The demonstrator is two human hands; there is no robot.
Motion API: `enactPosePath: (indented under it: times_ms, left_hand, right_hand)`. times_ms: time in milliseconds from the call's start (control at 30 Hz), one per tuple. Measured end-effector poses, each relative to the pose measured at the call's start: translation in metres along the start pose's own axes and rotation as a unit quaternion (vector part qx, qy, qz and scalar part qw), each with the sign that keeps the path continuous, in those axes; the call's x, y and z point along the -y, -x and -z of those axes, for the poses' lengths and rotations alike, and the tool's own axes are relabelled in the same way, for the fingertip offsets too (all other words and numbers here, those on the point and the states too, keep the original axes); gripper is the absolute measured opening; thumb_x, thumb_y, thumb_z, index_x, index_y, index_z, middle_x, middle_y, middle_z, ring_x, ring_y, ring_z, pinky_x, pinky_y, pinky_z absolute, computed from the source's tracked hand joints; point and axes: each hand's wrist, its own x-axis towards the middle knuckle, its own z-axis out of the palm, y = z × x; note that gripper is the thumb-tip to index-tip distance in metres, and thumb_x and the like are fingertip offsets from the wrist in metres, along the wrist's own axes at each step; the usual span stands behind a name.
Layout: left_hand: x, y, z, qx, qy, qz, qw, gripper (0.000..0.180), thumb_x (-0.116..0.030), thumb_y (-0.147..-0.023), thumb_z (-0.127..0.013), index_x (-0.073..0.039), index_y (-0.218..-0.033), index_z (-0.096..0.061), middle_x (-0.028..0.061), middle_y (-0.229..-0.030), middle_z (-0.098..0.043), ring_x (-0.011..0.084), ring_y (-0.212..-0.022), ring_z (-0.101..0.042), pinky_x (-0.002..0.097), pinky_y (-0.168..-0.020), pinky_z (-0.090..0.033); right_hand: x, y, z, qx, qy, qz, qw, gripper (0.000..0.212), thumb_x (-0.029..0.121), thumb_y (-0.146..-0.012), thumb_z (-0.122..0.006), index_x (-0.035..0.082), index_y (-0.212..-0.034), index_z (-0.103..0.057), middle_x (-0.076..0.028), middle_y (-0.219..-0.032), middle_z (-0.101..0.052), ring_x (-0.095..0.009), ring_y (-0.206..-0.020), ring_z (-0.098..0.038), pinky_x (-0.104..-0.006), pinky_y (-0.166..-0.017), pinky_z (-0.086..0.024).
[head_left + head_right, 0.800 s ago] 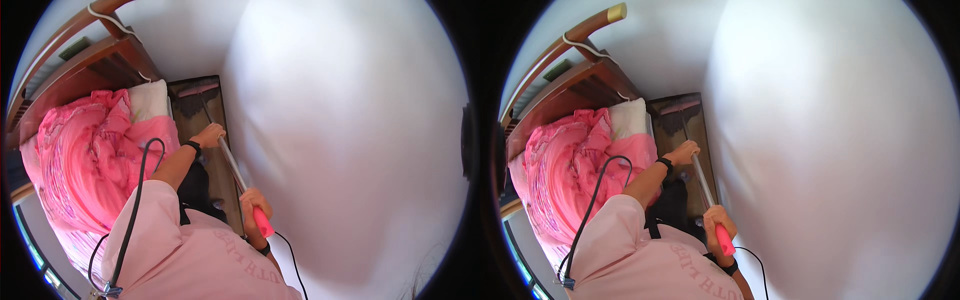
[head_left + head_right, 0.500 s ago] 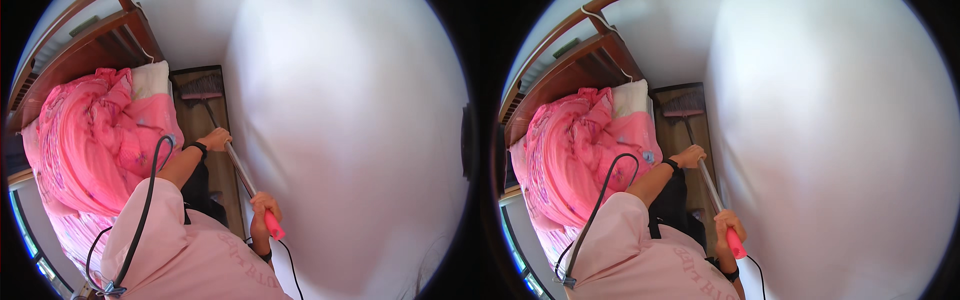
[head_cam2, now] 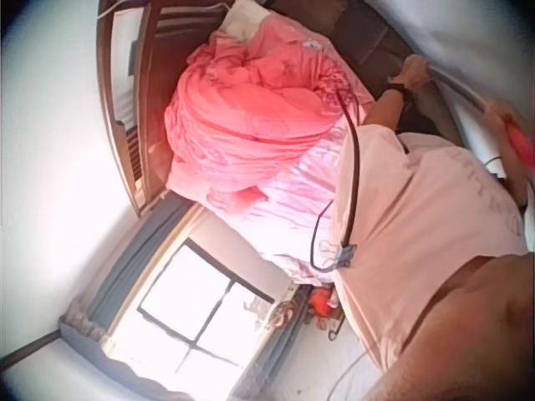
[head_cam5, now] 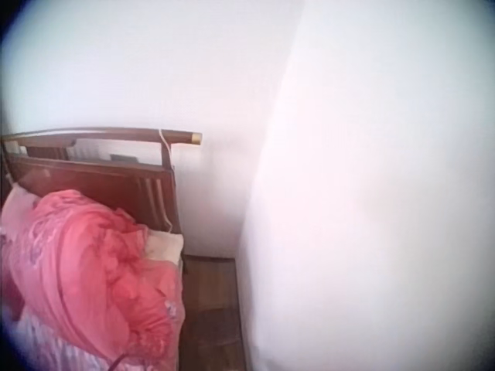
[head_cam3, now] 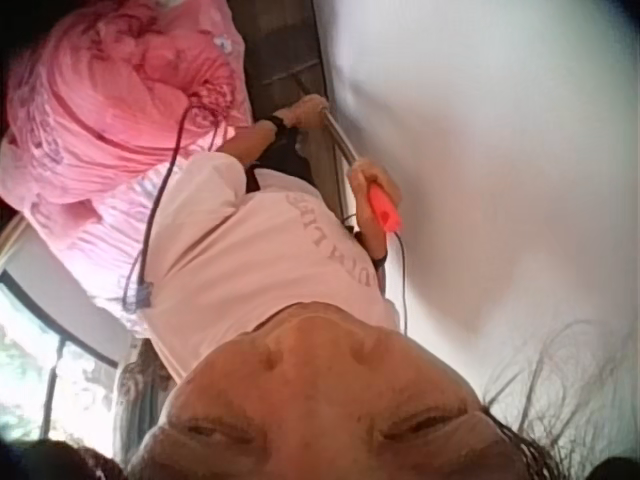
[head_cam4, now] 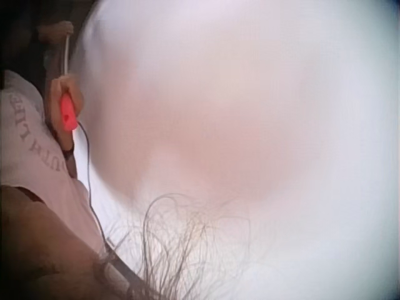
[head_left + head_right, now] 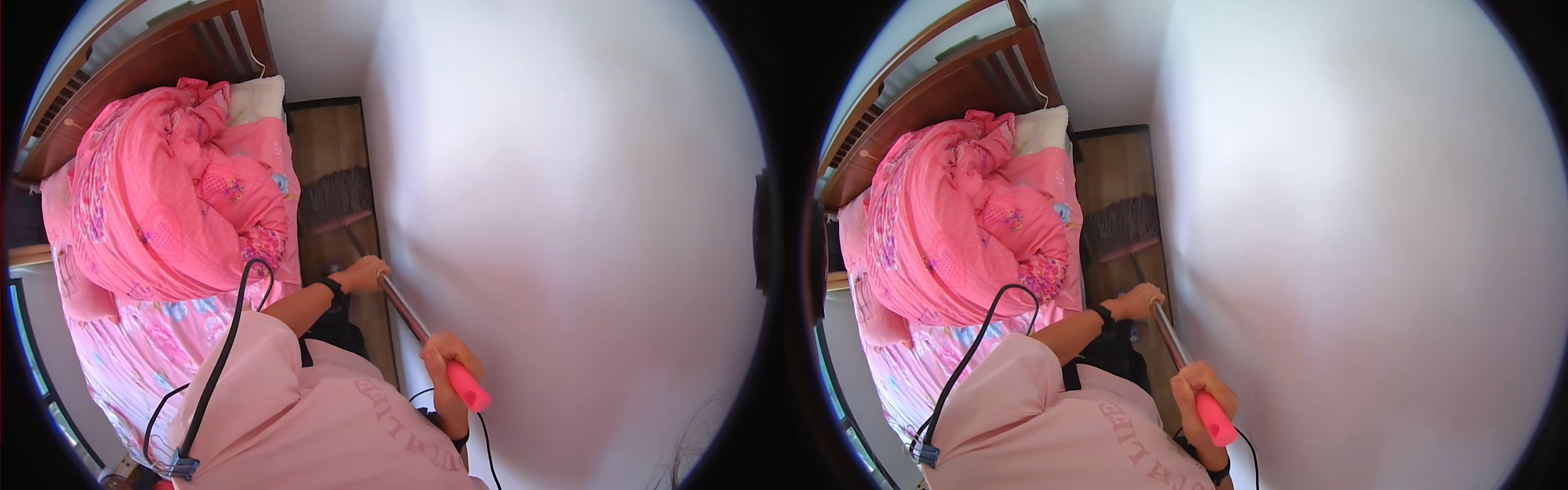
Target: The person sweeps the floor in a bedroom and around a bed using a broom, then enters a bathroom to fill a bucket with water from a tap and cleans the broom head in the bucket.
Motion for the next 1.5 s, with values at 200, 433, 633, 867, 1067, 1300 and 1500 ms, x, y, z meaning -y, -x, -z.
enactPosePath:
  times_ms: [200, 433, 633, 867, 1067, 1300, 1500]
  left_hand:
    - [-0.091, 0.016, 0.010, -0.040, 0.077, 0.055, 0.995, 0.012, -0.019, -0.068, -0.068, -0.010, -0.076, -0.066, 0.0107, -0.082, -0.065, 0.0350, -0.084, -0.060, 0.0447, -0.081, -0.047]
    - [-0.148, -0.017, 0.112, -0.094, 0.023, -0.037, 0.995, 0.008, -0.017, -0.062, -0.070, -0.011, -0.067, -0.067, 0.0090, -0.068, -0.063, 0.0283, -0.074, -0.060, 0.0374, -0.080, -0.044]
    - [-0.132, -0.050, 0.180, -0.233, -0.019, -0.047, 0.971, 0.006, -0.014, -0.060, -0.072, -0.016, -0.062, -0.067, 0.0042, -0.067, -0.062, 0.0224, -0.071, -0.060, 0.0336, -0.079, -0.039]
    - [0.029, -0.124, 0.238, -0.561, -0.004, 0.059, 0.825, 0.011, -0.007, -0.069, -0.067, -0.012, -0.064, -0.059, 0.0034, -0.065, -0.059, 0.0264, -0.070, -0.058, 0.0375, -0.076, -0.038]
    - [0.156, -0.152, 0.296, -0.570, 0.015, 0.071, 0.819, 0.015, -0.008, -0.079, -0.069, -0.002, -0.080, -0.056, 0.0134, -0.070, -0.056, 0.0346, -0.074, -0.057, 0.0420, -0.071, -0.045]
    - [0.185, -0.166, 0.360, -0.468, 0.135, 0.142, 0.862, 0.024, -0.014, -0.079, -0.073, 0.001, -0.082, -0.055, 0.0157, -0.073, -0.059, 0.0299, -0.064, -0.046, 0.0368, -0.065, -0.045]
    - [0.181, -0.150, 0.360, -0.528, 0.171, 0.174, 0.814, 0.028, -0.019, -0.080, -0.069, 0.005, -0.079, -0.057, 0.0221, -0.069, -0.055, 0.0350, -0.062, -0.046, 0.0392, -0.063, -0.046]
  right_hand:
    - [0.062, -0.010, 0.018, 0.025, -0.011, 0.068, 0.997, 0.017, -0.001, -0.084, -0.065, 0.002, -0.074, -0.051, -0.006, -0.068, -0.058, -0.016, -0.061, -0.050, -0.0307, -0.060, -0.039]
    - [0.117, -0.032, 0.024, -0.003, -0.071, 0.229, 0.971, 0.039, 0.023, -0.088, -0.071, 0.011, -0.065, -0.041, 0.000, -0.051, -0.049, -0.013, -0.044, -0.041, -0.0335, -0.056, -0.027]
    - [0.124, -0.075, 0.014, 0.046, -0.083, 0.282, 0.955, 0.040, 0.026, -0.087, -0.073, 0.011, -0.065, -0.043, -0.001, -0.050, -0.050, -0.014, -0.044, -0.043, -0.0345, -0.055, -0.028]
    - [0.068, -0.227, -0.113, 0.050, -0.077, 0.255, 0.963, 0.020, 0.010, -0.086, -0.064, 0.006, -0.073, -0.049, -0.010, -0.068, -0.057, -0.020, -0.064, -0.054, -0.0357, -0.064, -0.043]
    - [-0.001, -0.351, -0.202, 0.115, -0.196, 0.202, 0.953, 0.023, 0.001, -0.090, -0.047, 0.008, -0.069, -0.039, -0.003, -0.056, -0.037, -0.015, -0.054, -0.039, -0.0312, -0.061, -0.036]
    - [0.028, -0.474, -0.223, 0.230, -0.178, 0.150, 0.945, 0.034, 0.007, -0.088, -0.057, 0.010, -0.062, -0.034, 0.001, -0.053, -0.033, -0.012, -0.050, -0.032, -0.0288, -0.051, -0.028]
    - [0.049, -0.476, -0.261, 0.278, -0.144, 0.135, 0.940, 0.036, 0.009, -0.085, -0.060, 0.011, -0.059, -0.036, 0.001, -0.052, -0.034, -0.011, -0.048, -0.031, -0.0280, -0.050, -0.028]
